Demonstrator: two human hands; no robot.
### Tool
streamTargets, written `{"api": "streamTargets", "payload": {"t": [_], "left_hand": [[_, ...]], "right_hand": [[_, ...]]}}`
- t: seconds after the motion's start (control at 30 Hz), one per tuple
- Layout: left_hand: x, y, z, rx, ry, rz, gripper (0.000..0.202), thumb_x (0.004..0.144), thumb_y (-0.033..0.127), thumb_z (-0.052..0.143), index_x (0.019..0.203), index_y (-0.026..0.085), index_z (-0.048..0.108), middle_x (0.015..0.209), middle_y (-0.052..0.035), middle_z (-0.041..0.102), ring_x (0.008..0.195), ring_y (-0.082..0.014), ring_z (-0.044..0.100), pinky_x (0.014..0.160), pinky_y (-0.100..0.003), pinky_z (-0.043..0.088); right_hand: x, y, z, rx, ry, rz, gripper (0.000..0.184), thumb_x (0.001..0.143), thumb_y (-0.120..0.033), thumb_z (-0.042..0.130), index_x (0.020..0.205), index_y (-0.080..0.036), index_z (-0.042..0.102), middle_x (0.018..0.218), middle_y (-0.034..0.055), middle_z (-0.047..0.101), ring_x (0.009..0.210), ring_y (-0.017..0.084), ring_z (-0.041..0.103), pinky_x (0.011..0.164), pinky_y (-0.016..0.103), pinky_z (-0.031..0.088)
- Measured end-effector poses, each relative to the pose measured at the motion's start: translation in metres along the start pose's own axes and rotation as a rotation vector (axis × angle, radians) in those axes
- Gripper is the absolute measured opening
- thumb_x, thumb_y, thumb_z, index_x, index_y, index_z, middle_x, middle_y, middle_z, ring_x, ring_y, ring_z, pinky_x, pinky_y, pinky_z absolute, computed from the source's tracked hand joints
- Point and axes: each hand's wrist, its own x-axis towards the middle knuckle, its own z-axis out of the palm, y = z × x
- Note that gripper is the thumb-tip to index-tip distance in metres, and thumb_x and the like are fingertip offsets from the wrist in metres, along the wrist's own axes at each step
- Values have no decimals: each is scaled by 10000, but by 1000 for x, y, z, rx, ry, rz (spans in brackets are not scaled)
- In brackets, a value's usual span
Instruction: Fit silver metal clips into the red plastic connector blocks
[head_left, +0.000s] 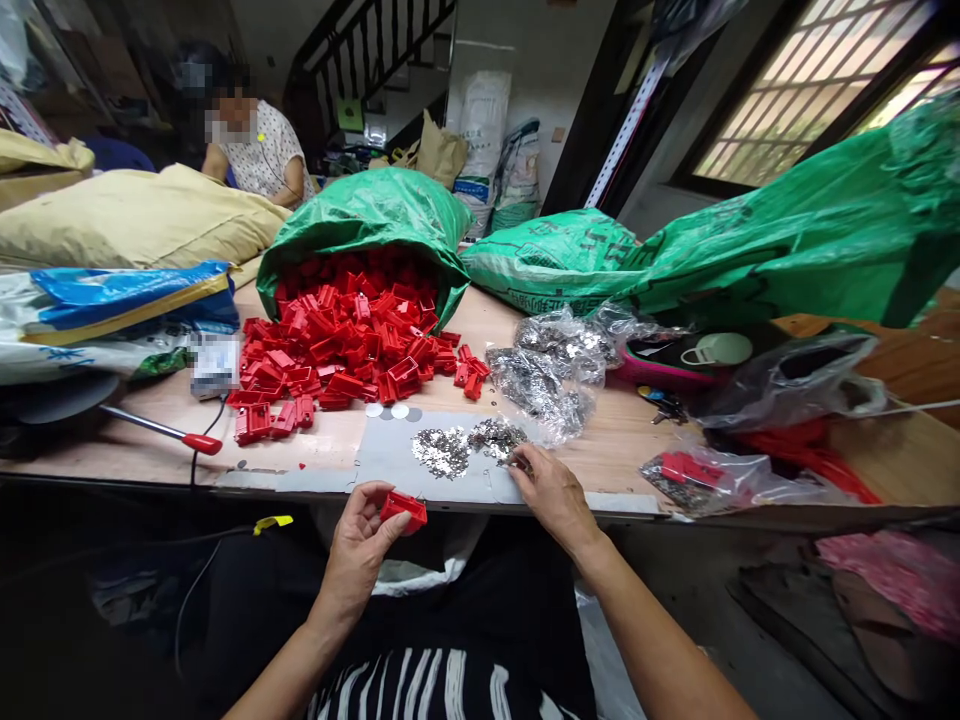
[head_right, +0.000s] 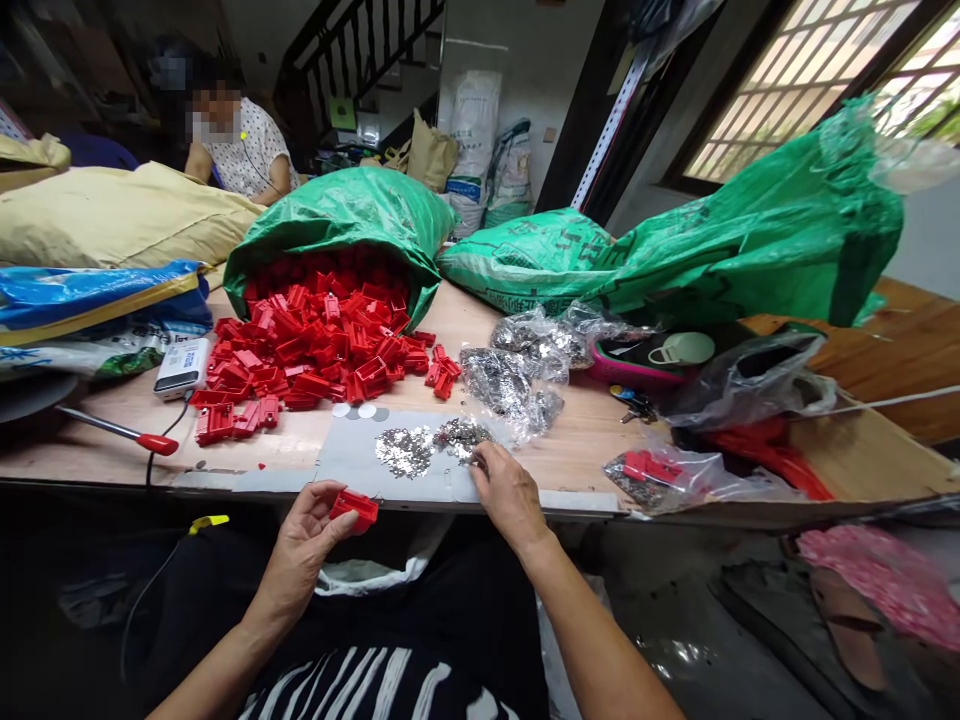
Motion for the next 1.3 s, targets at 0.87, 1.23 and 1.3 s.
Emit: {"api": "streamTargets", "payload": {"t": [0.87,1.23,1.3], "left_hand": [[-4,1,2,50,27,-13,359,704,230,753,994,188,545,886,-5,678,816,-138,661,734,-245,551],[-2,0,1,30,13,-15,358,717,236,746,1003,190,535,897,-8,681,816,-137,666,726,-246,556],[-2,0,1,35,16,-19,360,714,239,747,1002,185,537,890,-14,685,811,-145,669,723,-255,558]], "right_hand": [[-9,-6,-1,12,-98,-49,98,877,-210,515,911,-215,607,919,28,633,850,170,607,781,272,447],[-4,-2,7,-97,2,-22,133,905,-221,458,904,-195,589,894,45,666,825,195,631,718,280,443],[-4,0,9,-79,27,-14,132,905,-223,446,900,-196,575,889,46,662,826,197,631,713,281,442]]}}
